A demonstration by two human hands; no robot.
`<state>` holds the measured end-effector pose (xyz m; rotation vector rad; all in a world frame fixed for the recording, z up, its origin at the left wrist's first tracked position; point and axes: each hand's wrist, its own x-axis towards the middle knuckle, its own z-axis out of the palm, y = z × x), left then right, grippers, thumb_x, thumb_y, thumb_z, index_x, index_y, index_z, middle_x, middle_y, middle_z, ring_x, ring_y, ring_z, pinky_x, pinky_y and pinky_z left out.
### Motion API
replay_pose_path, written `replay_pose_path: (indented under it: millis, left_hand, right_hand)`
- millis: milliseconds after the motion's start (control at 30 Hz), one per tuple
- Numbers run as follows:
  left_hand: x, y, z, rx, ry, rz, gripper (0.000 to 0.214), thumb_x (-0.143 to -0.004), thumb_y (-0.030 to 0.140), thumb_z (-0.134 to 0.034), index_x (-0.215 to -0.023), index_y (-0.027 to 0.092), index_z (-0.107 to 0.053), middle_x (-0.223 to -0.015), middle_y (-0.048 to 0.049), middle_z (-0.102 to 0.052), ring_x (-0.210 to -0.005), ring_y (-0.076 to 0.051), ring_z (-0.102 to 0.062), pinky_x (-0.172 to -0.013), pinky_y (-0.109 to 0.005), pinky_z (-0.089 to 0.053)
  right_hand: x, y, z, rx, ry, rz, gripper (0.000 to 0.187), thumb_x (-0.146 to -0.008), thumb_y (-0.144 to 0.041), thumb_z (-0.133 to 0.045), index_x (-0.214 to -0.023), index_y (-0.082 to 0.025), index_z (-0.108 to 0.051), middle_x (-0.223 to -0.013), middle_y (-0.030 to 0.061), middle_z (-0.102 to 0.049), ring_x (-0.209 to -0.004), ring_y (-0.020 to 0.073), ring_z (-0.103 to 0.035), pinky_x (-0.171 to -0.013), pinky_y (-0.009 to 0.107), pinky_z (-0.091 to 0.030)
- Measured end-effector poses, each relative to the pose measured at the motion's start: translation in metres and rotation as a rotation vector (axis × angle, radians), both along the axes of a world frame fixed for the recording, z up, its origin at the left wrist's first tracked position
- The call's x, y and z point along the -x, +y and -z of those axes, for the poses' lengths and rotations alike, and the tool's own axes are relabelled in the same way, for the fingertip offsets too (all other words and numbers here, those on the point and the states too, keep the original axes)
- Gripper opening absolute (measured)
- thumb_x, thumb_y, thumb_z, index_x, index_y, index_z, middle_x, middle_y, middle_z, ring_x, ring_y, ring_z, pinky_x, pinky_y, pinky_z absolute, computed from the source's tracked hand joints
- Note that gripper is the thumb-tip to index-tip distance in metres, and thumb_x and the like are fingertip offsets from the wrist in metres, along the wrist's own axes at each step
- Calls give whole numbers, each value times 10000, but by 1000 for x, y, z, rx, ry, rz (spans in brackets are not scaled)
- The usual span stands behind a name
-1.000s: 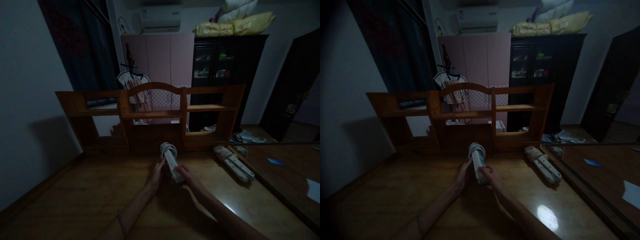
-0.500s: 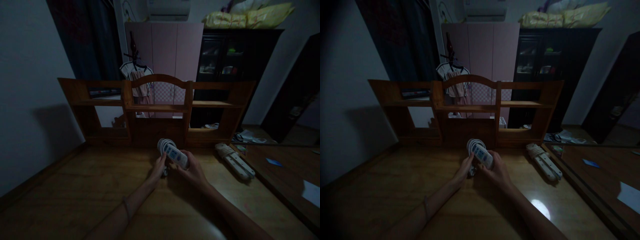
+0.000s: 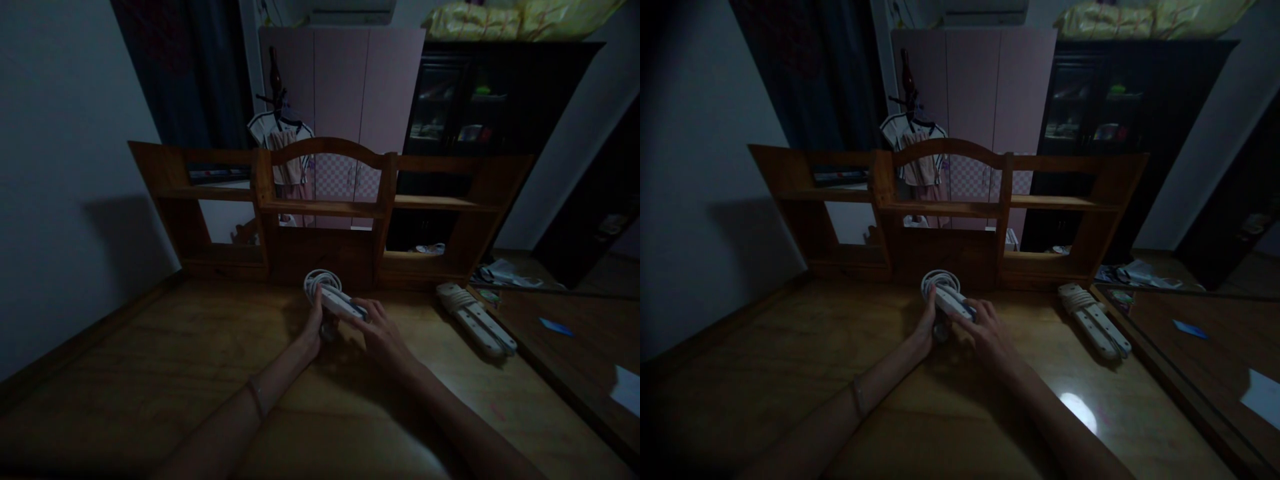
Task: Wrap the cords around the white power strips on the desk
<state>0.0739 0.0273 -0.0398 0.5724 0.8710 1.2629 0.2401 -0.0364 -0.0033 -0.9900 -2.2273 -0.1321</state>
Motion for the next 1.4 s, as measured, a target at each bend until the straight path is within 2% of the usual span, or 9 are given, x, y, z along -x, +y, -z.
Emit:
replay_pose_path:
  millis: [167, 333, 400, 500, 600, 733, 967, 1100, 1400]
  left_hand:
    - [6, -4, -10, -67, -139, 90, 517, -707, 567, -659, -1024, 158, -645, -873, -61, -680, -585, -108, -609, -449, -168, -443]
    - [5, -6, -13, -91, -137, 105, 492, -728, 515, -665, -1064, 156, -656, -879, -66, -691, -568, -108, -602, -452, -176, -444]
    - [3, -7, -13, -101, -111, 120, 510, -726, 520, -665, -1080, 153, -656, -860, -67, -691, -531, -97, -578, -434, -176, -426]
    - [0, -9, -13, -159, -59, 134, 520, -722, 517, -669, -1100, 161, -657, -860, -60, -686, -504, -77, -544, -409, -165, -389]
    - [-2, -11, -14, -197, 14, 128, 542, -708, 545, -667, -1089, 158, -664, -851, -60, -682, -496, -73, -530, -395, -165, -362]
    - [-2, -12, -12, -190, 73, 144, 661, -692, 679, -586, -1058, 134, -664, -733, -52, -662, -455, -78, -511, -374, -175, -330]
    - [0, -6, -6, -87, 174, 68, 681, -638, 808, -477, -711, 143, -599, -484, -6, -529, -370, -95, -476, -369, -202, -344]
    - [1, -5, -7, -22, 153, 68, 682, -615, 840, -450, -679, 167, -546, -477, 11, -503, -346, -101, -463, -346, -210, -343]
    - [3, -4, -6, -72, 262, 15, 714, -646, 842, -394, -661, 152, -578, -493, -46, -557, -366, -115, -495, -361, -212, -355]
  right_hand:
    - [5, -9, -8, 45, 63, -98, 628, -834, -119, -552, -1378, -377, -372, -1396, 59, -373, -1253, 266, -372, -971, 462, -431]
    - [3, -10, -8, 358, 495, -37, 691, -886, -393, -510, -1465, -304, -143, -1336, 97, -442, -1111, 235, -525, -834, 374, -506]
    - [3, -5, -1, 518, 628, 19, 641, -894, -448, -473, -1451, -291, -200, -1249, 89, -521, -987, 214, -589, -745, 335, -521]
    - [1, 6, 9, 721, 691, 29, 527, -862, -508, -495, -1308, -229, -458, -1123, 74, -608, -908, 213, -612, -727, 320, -510]
    - [1, 11, 12, 818, 669, 13, 504, -799, -523, -575, -1171, -184, -568, -1046, 69, -644, -895, 224, -609, -723, 310, -498]
    - [3, 4, 7, 737, 576, 37, 478, -772, -511, -614, -1117, -184, -564, -1029, 55, -637, -892, 207, -595, -727, 292, -480]
    - [-2, -7, 7, 323, 266, 128, 392, -834, -399, -534, -1161, -198, -454, -983, 68, -630, -795, 207, -603, -676, 296, -443]
    - [-5, -5, 9, 157, 102, 215, 422, -826, -356, -513, -1202, -181, -430, -973, 97, -632, -784, 233, -607, -646, 302, -424]
    - [0, -8, 10, 143, 148, 275, 388, -863, -357, -485, -1211, -199, -417, -974, 75, -635, -792, 240, -614, -653, 312, -421]
